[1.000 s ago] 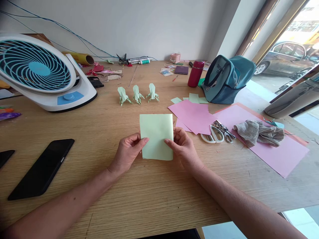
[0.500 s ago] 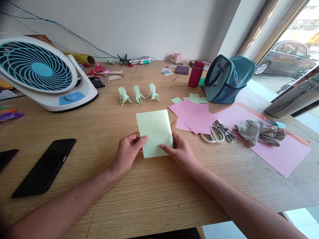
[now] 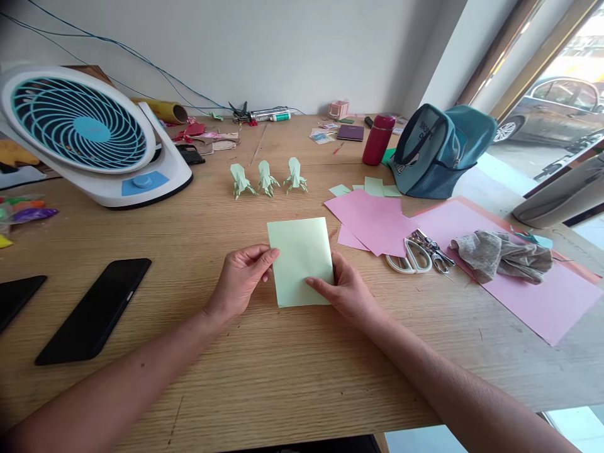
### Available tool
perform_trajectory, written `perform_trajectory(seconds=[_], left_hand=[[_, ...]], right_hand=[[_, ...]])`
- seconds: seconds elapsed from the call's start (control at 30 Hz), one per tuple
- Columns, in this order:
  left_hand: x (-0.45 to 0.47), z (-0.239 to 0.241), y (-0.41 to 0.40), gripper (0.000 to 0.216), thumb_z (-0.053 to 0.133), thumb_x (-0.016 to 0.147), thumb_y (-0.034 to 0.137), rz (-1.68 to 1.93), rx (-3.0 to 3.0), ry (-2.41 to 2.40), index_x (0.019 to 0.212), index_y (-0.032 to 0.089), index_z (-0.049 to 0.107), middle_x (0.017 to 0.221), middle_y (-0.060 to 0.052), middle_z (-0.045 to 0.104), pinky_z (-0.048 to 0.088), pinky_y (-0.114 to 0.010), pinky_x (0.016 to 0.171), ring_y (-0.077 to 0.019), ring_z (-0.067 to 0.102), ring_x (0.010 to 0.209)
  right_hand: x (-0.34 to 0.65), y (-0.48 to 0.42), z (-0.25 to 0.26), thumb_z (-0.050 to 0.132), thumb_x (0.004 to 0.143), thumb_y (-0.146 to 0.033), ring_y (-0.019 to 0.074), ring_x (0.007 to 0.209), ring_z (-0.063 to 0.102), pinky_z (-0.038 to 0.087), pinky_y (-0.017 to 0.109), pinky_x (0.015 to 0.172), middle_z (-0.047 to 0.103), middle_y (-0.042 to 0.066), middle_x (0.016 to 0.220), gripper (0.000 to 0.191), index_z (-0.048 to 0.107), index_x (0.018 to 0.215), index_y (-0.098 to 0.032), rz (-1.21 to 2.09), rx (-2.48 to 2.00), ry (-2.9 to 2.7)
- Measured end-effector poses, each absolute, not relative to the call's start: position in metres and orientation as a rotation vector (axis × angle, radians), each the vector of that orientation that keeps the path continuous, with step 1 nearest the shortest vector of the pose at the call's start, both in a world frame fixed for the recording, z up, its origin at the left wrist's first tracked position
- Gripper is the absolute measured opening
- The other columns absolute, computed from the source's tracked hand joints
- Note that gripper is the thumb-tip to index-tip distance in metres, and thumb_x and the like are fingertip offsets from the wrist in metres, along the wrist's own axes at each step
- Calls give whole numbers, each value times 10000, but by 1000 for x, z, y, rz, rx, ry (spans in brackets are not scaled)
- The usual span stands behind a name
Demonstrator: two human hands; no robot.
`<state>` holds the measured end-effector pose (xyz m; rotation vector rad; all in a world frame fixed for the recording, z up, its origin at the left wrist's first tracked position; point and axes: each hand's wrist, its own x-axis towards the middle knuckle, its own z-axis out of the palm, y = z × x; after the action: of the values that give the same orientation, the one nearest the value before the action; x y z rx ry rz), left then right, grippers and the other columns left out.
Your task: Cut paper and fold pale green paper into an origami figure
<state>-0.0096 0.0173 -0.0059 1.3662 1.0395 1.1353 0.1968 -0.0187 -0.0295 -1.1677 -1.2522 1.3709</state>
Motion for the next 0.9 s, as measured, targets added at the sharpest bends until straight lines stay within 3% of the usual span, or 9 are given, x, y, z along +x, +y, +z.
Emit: perform_trajectory(seconds=[0.4,0.67,0.9], left_hand=[[-13,2,19,324,664,850,399,1152,1490,1084,631,169,601,567,44,408,315,-237,495,-76,366,518],[-10,-2,20,324,727,761,428,1069,1185,1050,617,157,625,591,13,513,300,-203,420,-75,419,523],[-13,-1,26,324,788,681,420,986,1083,1064,641,130,648,694,-30,598,297,-169,395,-69,460,560]], right_hand=[[200,-20,-26,714,808,-394,273,974,635,547,404,783,690,72,1083,445,568,1195,-227,1161,-1342,-1543],[209,-18,-14,715,822,-423,242,859,658,541,345,665,714,56,1010,537,487,1279,-256,1225,-1241,-1444],[226,-13,-2,725,814,-381,257,926,666,532,341,689,719,80,1098,571,484,1315,-252,1250,-1324,-1516]])
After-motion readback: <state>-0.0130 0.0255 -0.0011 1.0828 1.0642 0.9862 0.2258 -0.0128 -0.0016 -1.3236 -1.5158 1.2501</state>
